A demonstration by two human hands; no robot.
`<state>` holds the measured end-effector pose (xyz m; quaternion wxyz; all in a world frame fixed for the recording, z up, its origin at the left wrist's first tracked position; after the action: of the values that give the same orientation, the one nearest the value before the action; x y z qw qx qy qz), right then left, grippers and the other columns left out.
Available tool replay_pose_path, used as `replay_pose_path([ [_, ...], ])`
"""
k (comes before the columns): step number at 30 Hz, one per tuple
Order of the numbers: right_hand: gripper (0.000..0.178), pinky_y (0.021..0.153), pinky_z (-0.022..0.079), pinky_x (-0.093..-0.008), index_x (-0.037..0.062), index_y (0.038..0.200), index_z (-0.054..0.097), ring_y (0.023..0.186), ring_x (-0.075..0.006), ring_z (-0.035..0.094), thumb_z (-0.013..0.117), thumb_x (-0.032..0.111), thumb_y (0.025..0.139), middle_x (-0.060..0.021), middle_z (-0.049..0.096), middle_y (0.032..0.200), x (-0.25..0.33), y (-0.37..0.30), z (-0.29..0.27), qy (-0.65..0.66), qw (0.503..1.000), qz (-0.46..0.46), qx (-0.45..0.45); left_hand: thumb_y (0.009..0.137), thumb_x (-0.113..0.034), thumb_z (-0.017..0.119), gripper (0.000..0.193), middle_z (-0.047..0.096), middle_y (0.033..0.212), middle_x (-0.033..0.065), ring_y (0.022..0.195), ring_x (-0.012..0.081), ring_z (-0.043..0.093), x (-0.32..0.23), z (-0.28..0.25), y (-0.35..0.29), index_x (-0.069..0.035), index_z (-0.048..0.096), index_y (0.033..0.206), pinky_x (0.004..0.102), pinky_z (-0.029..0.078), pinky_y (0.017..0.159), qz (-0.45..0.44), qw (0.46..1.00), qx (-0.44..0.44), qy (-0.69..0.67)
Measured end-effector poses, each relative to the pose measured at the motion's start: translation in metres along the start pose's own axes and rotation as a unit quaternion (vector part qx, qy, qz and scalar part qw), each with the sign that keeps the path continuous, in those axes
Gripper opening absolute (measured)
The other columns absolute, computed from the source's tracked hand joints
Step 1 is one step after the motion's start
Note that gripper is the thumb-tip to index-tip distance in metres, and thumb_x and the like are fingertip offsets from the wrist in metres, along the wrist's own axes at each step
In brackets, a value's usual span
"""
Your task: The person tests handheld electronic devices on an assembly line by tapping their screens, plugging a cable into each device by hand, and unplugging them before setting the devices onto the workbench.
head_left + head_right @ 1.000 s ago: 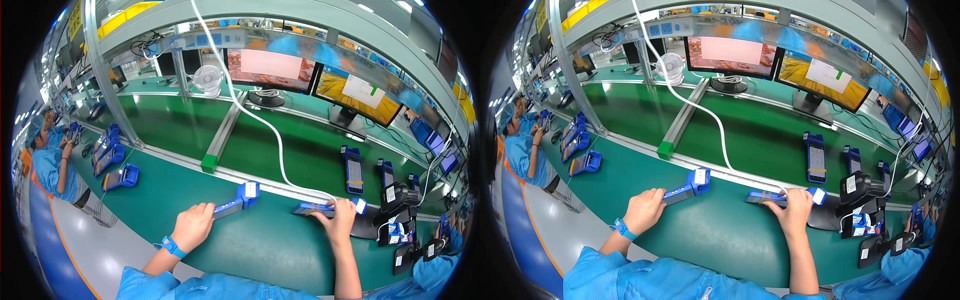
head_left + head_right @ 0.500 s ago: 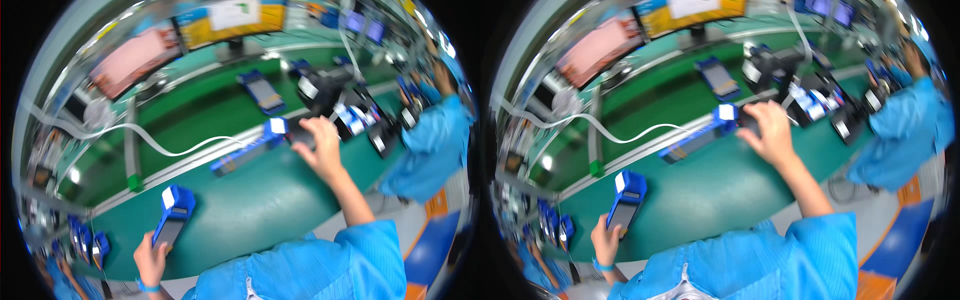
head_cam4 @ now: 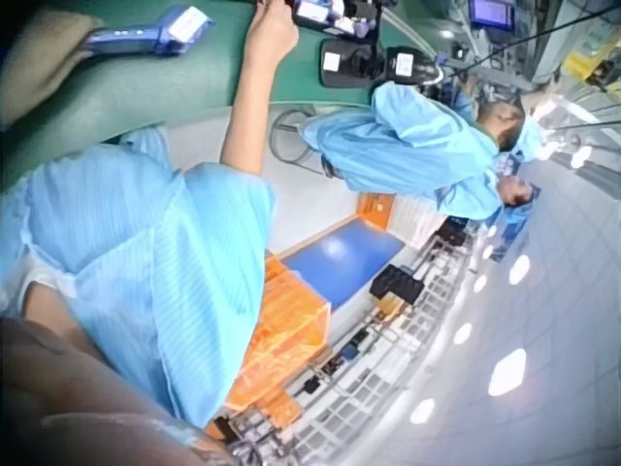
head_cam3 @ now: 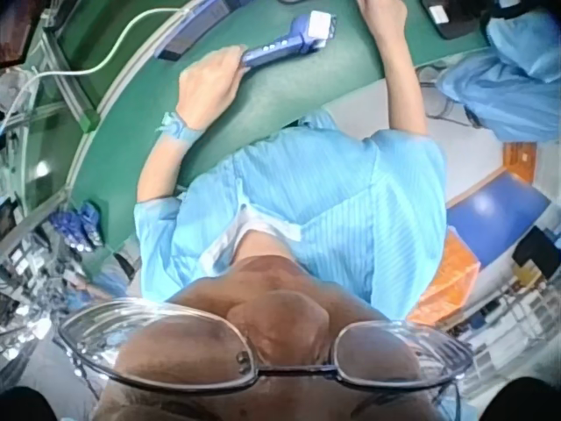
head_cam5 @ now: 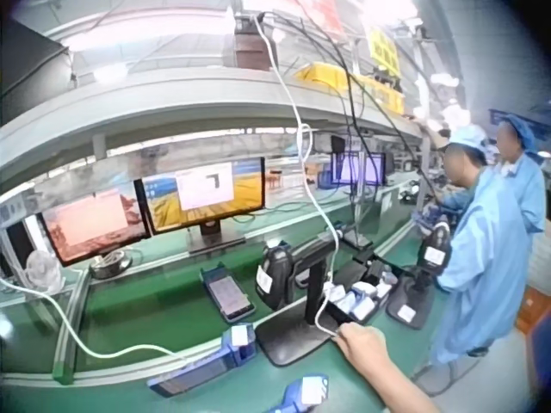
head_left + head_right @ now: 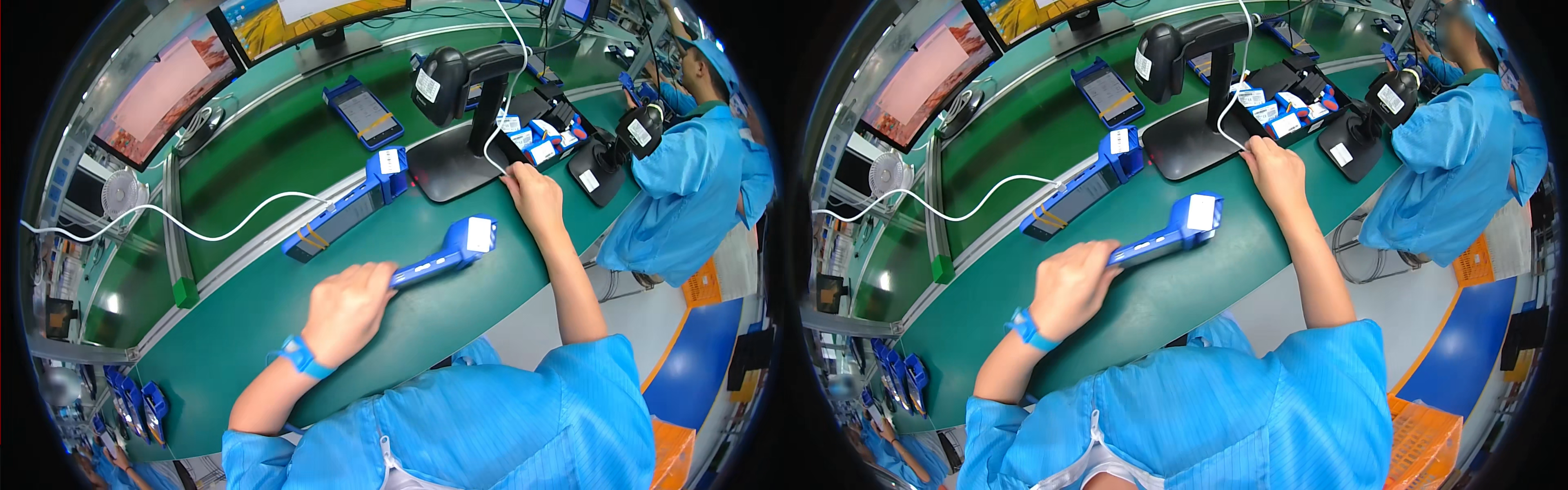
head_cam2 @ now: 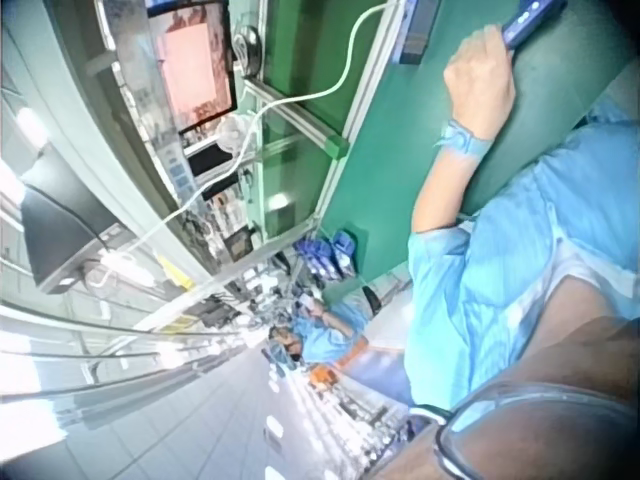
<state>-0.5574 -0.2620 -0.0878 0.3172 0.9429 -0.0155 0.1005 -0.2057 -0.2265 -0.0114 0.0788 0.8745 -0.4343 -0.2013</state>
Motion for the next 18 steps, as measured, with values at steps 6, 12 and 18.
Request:
replay_pose_path([
  [6,0.013,0.071,0.05,-0.0328,0.0075,0.093,0.069,0.069,-0.0228,0.066,0.076,0.015,0.085,-0.007,0.068,0.079,0.058,0.004,-0.05,0.309,0.938,0.156,0.001,0.078,-0.012,0.076,0.03,0.064,0.083,0.0087,0.076,0.0258,0.066,-0.001,0.028,0.012,-0.006,0.062,0.104,0.0393,0.052,0.062,-0.008,0.999,-0.018,0.038],
  [12,0.014,0.08,0.045,-0.0364,0.0078,0.091,0.07,0.094,-0.0225,0.064,0.079,0.014,0.082,-0.0052,0.068,0.098,0.149,-0.018,-0.066,0.367,0.919,-0.091,0.109,0.073,-0.015,0.082,0.045,0.063,0.1,0.0092,0.093,0.0267,0.065,-0.005,0.016,0.013,-0.004,0.06,0.111,0.0384,0.054,0.073,-0.014,1.0,0.004,-0.007],
  [18,0.015,0.079,0.044,-0.0364,0.0089,0.089,0.066,0.088,-0.0244,0.062,0.078,0.014,0.083,-0.0046,0.066,0.093,0.157,-0.015,-0.059,0.363,0.919,-0.085,0.13,0.07,-0.023,0.087,0.065,0.063,0.123,0.0137,0.112,0.0348,0.061,0.006,-0.009,-0.009,-0.003,0.057,0.124,0.0438,0.052,0.092,-0.035,0.998,-0.009,-0.048],
])
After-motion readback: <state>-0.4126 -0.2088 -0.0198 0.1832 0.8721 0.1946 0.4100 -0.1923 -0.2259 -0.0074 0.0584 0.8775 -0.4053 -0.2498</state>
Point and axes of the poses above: each hand's wrist, its own y-axis towards the middle knuckle, its own z-axis out of the palm, x = y × z, the point moved 2 cm from there along y, towards the middle knuckle
